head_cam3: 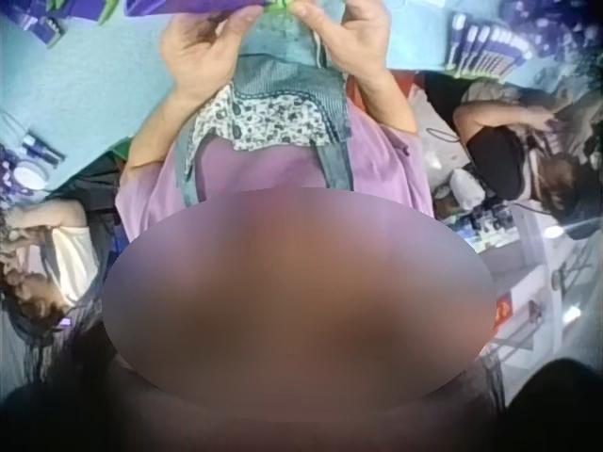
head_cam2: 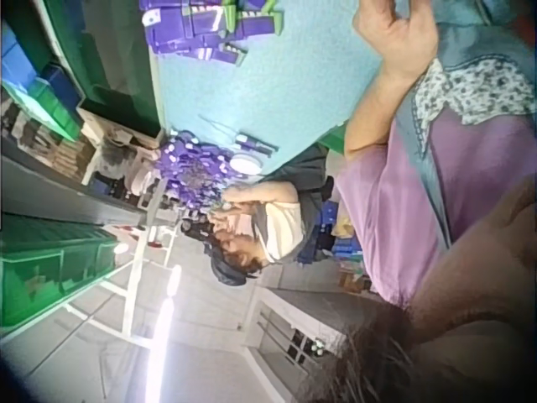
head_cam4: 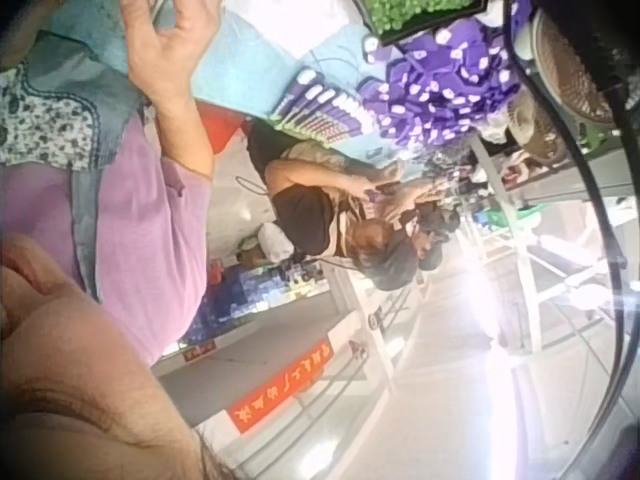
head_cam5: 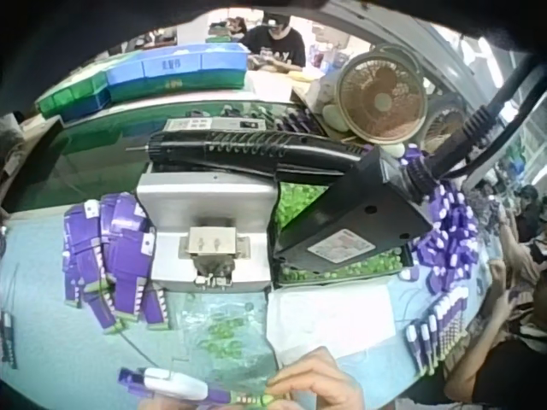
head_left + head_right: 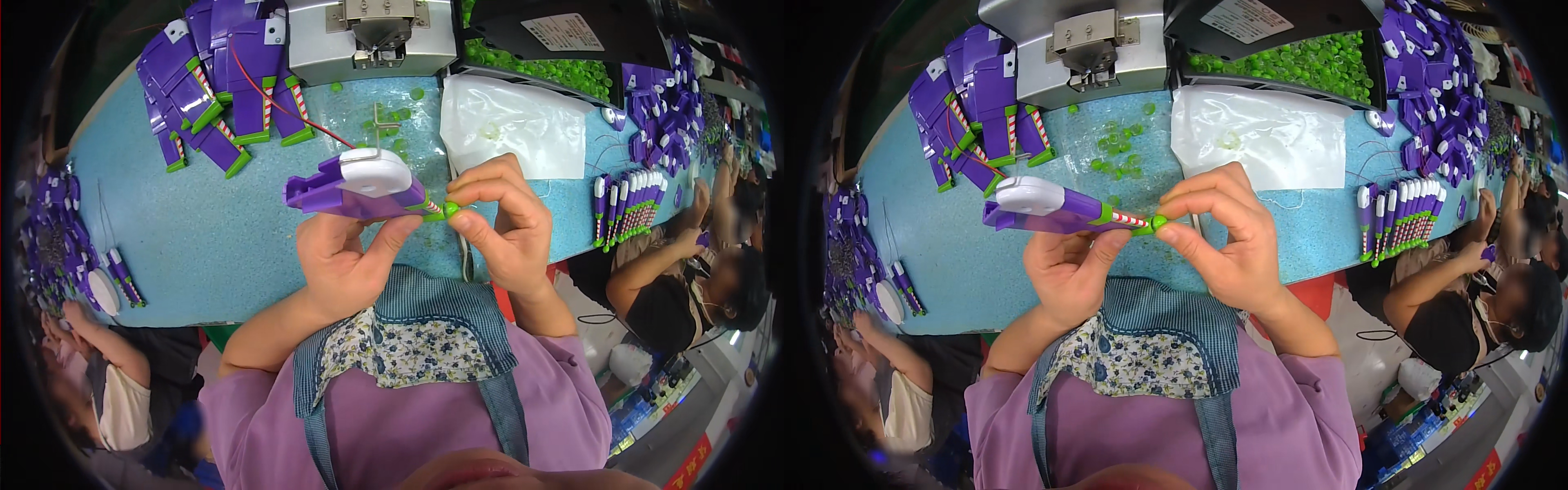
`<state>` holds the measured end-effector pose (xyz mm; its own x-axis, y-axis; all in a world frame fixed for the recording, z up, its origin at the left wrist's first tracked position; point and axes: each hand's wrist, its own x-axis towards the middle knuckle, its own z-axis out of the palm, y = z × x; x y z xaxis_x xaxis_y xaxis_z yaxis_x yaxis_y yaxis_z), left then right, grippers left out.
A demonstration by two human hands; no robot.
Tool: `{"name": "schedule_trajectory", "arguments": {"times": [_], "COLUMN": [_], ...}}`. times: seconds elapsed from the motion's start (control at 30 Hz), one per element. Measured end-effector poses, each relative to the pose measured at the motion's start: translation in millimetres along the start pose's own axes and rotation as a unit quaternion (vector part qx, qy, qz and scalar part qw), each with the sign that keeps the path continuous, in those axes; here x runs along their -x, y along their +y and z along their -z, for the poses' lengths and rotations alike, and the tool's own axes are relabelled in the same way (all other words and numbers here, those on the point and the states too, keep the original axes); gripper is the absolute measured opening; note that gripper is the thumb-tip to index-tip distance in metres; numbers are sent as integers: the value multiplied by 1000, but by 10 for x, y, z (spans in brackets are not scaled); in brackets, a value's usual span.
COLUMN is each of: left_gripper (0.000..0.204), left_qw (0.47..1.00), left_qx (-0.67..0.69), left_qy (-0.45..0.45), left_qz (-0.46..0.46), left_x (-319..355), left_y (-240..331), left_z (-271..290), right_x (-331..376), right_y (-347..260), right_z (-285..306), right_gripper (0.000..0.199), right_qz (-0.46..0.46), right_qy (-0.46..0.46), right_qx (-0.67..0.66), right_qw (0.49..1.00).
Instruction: The person attaches green plastic pieces onto toy components by hand, arranges the parts on the table, and fastens screws into them using an electric screwdriver.
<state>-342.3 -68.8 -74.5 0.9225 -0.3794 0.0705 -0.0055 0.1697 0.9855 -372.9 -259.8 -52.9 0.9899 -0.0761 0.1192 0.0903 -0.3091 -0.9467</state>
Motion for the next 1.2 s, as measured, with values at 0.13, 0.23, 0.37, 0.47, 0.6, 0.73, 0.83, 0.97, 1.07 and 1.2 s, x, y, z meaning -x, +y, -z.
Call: {"name": "schedule_trajectory", "arguments": {"times": [0.13,0.23,0.37,0.47,0.6,0.73,0.83,0.97,1.07,1.2], "left_gripper": [26,26,34,28,18,30,39,37,31,21], "left_qw": [999,997,991,984,964,943,806,776,832,964], "left_qx": [3,31,69,132,231,-191,-539,-582,-481,-167], "left_qy": [44,32,50,104,131,267,246,243,257,198], "left_qz": [29,57,100,53,-10,57,11,-6,97,51], "left_x": [-18,34,56,-97,-254,-552,-668,-719,-750,-556], "left_y": [73,65,101,214,205,273,276,201,276,213], "left_z": [-66,-5,169,417,809,847,770,752,754,717], "right_x": [55,73,-138,-342,-467,-469,-478,-443,-390,-327], "right_y": [30,50,69,140,317,299,284,202,178,46], "right_z": [-64,-124,-149,-224,-316,-382,-408,-375,-320,-209], "right_gripper": [12,12,10,11,15,21,21,19,18,18], "right_qz": [-35,-74,-4,43,106,149,160,125,118,104], "right_qy": [-5,-18,-102,11,-26,-57,-38,10,26,48], "right_qx": [-46,-90,-46,96,170,257,252,184,155,116], "right_qw": [998,993,994,994,979,953,954,975,980,987]}}
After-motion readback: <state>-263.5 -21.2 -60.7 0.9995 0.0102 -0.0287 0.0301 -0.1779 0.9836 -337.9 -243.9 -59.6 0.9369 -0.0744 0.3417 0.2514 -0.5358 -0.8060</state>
